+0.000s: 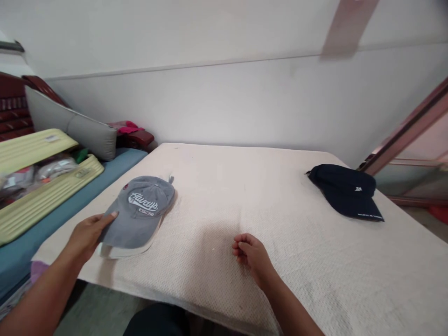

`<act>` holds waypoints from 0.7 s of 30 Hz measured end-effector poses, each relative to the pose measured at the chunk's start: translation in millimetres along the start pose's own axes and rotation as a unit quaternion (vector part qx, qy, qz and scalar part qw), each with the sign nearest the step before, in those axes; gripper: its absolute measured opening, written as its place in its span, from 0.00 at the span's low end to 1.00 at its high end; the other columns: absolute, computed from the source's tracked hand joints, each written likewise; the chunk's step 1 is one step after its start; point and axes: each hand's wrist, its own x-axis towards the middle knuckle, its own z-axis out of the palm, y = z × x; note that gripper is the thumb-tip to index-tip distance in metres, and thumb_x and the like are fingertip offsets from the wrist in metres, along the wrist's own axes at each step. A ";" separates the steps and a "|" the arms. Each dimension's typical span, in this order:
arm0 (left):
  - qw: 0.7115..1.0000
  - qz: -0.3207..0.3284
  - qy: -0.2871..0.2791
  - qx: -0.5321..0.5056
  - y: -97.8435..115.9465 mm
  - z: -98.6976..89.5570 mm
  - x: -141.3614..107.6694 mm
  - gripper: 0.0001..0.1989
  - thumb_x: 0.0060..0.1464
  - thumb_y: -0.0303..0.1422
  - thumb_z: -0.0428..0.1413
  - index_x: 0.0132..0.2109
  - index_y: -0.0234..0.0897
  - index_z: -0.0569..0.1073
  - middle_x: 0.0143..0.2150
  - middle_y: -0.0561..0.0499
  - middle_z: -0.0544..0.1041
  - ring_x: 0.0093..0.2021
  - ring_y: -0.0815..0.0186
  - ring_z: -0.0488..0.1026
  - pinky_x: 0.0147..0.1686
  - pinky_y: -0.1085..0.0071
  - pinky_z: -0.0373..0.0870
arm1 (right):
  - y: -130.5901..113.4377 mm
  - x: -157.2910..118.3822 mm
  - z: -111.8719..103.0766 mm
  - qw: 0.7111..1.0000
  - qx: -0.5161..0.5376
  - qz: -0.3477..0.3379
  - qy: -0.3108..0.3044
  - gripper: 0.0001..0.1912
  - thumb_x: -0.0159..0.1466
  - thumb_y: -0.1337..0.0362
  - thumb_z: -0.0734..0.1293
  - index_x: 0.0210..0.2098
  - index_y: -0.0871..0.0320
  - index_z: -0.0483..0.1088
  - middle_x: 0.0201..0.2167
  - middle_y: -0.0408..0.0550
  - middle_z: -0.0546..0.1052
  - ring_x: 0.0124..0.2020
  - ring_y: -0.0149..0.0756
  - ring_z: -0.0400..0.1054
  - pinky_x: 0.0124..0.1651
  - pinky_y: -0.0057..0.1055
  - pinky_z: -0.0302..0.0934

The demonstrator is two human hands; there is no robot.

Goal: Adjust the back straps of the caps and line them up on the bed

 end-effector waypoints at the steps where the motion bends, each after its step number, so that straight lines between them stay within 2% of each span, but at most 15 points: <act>1: 0.999 -0.015 -0.039 -0.006 4.0 3.9 -3.2 0.03 0.47 0.24 0.60 0.30 0.29 0.72 0.21 0.55 0.73 0.24 0.71 0.69 0.22 0.79 0.64 | 0.4 0.2 0.8 1.000 -0.007 -0.004 -0.002 0.05 0.49 0.70 0.63 0.27 0.59 0.67 0.22 0.44 0.72 0.21 0.29 0.65 0.21 0.25 0.55; 3: 0.995 -0.016 -0.087 -0.038 11.9 14.6 -10.9 0.01 0.50 0.24 0.57 0.32 0.30 0.71 0.22 0.57 0.73 0.24 0.72 0.69 0.22 0.81 0.65 | 1.7 1.2 2.3 1.000 -0.020 -0.006 -0.005 0.04 0.49 0.70 0.63 0.27 0.58 0.67 0.22 0.43 0.72 0.20 0.29 0.65 0.21 0.24 0.54; 6: 0.990 0.029 -0.083 -0.109 22.7 40.1 -30.1 0.03 0.50 0.25 0.57 0.36 0.32 0.72 0.24 0.56 0.74 0.24 0.72 0.70 0.23 0.80 0.68 | 3.4 2.4 4.3 1.000 -0.021 0.001 -0.012 0.04 0.49 0.70 0.65 0.27 0.58 0.67 0.22 0.44 0.73 0.21 0.29 0.65 0.21 0.24 0.53; 9: 0.976 0.063 -0.116 -0.176 28.7 76.8 -64.1 0.07 0.49 0.27 0.58 0.38 0.32 0.73 0.26 0.53 0.76 0.26 0.69 0.72 0.26 0.76 0.70 | 0.4 0.4 6.1 0.999 0.015 0.004 -0.048 0.06 0.52 0.65 0.68 0.28 0.59 0.69 0.23 0.45 0.74 0.23 0.29 0.67 0.24 0.25 0.54; 11: 0.965 0.050 -0.148 -0.212 26.7 104.2 -93.7 0.10 0.46 0.30 0.61 0.38 0.32 0.73 0.26 0.52 0.77 0.27 0.66 0.73 0.27 0.74 0.71 | -6.5 -2.8 6.3 0.993 0.065 0.011 -0.096 0.11 0.54 0.58 0.69 0.31 0.60 0.71 0.26 0.48 0.75 0.26 0.31 0.69 0.29 0.27 0.58; 14: 0.945 0.011 -0.203 -0.256 11.2 142.4 -141.0 0.15 0.42 0.33 0.63 0.39 0.33 0.74 0.29 0.50 0.78 0.27 0.66 0.74 0.27 0.75 0.71 | -23.7 -8.2 1.6 0.973 0.153 0.039 -0.171 0.22 0.57 0.46 0.64 0.34 0.62 0.72 0.32 0.53 0.77 0.33 0.36 0.71 0.38 0.32 0.61; 16: 0.934 -0.028 -0.241 -0.261 -5.3 161.3 -169.2 0.15 0.42 0.33 0.64 0.39 0.34 0.74 0.30 0.50 0.79 0.26 0.66 0.74 0.26 0.76 0.70 | -37.1 -10.5 -6.5 0.962 0.186 0.029 -0.196 0.28 0.58 0.41 0.59 0.36 0.61 0.73 0.36 0.53 0.77 0.37 0.39 0.71 0.43 0.34 0.61; 19: 0.914 -0.098 -0.312 -0.239 -30.3 174.3 -198.7 0.15 0.42 0.31 0.65 0.40 0.34 0.75 0.32 0.48 0.79 0.30 0.63 0.76 0.28 0.72 0.72 | -53.2 -12.2 -25.9 0.968 0.191 -0.039 -0.160 0.27 0.58 0.42 0.59 0.42 0.57 0.72 0.42 0.51 0.77 0.43 0.41 0.70 0.46 0.36 0.61; 21: 0.882 -0.156 -0.394 -0.204 -42.9 173.3 -207.2 0.17 0.41 0.28 0.65 0.42 0.33 0.75 0.35 0.44 0.80 0.34 0.58 0.77 0.33 0.68 0.73 | -58.8 -13.9 -41.0 0.974 0.184 -0.075 -0.112 0.22 0.57 0.47 0.63 0.42 0.55 0.72 0.42 0.49 0.77 0.45 0.42 0.69 0.46 0.35 0.61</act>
